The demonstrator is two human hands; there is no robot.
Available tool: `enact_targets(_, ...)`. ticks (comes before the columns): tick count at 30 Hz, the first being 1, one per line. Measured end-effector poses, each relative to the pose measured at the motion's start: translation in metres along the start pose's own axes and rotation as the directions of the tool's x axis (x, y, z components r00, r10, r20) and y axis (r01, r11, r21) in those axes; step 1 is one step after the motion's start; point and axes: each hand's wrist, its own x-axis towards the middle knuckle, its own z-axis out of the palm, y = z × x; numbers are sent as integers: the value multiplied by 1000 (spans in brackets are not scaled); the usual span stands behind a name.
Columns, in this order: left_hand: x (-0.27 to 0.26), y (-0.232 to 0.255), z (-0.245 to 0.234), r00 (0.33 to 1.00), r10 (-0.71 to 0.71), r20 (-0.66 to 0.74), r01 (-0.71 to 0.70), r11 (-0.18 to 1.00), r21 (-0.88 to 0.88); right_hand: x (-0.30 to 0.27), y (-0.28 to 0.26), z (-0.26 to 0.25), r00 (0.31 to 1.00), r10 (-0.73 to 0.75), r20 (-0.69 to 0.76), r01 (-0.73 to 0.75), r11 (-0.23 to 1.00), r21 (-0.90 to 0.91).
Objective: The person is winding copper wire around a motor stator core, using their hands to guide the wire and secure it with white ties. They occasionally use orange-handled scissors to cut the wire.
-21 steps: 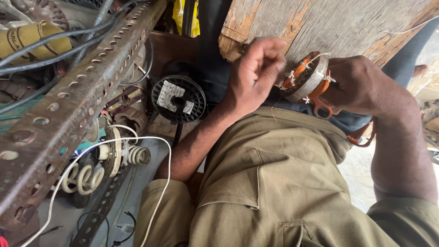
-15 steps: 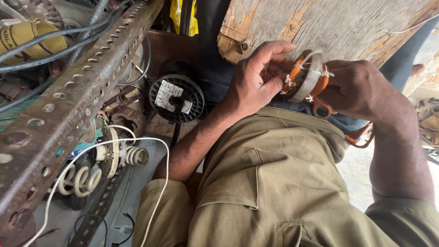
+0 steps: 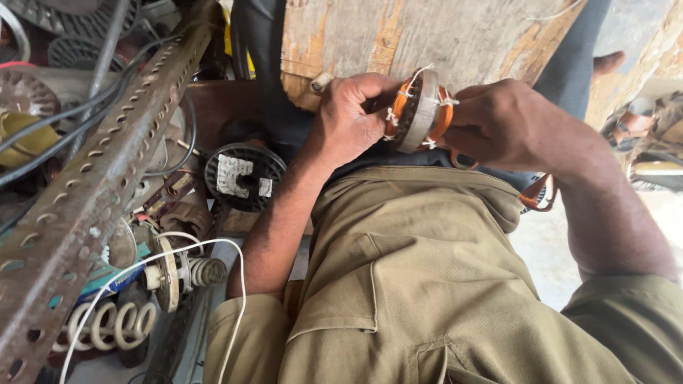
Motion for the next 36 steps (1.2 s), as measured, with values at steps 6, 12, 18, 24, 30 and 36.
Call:
enact_targets(6, 10, 4, -4, 992, 107, 59, -119, 957, 265, 1, 1, 5, 994, -95, -52, 91, 992, -83)
enact_targets(12, 10, -3, 0, 996, 86, 33, -92, 960, 264, 5, 10, 14, 997, 61, 49, -57, 995, -78)
enact_targets(18, 8, -4, 0, 998, 43, 34, -49, 983, 179, 11, 17, 15, 994, 40, 97, -33, 996, -80)
enact_targets(24, 0, -3, 4, 987, 159, -7, -151, 949, 276, 13, 15, 12, 998, -1, 61, 3, 1000, -26)
enact_targets(30, -11, -2, 6, 989, 90, -119, -64, 976, 206, 16, 14, 12, 996, 38, 74, -41, 998, 40)
enact_targets(36, -25, 7, -1, 961, 191, -198, -141, 960, 242, 19, 11, 11, 996, -58, 64, 57, 998, 17)
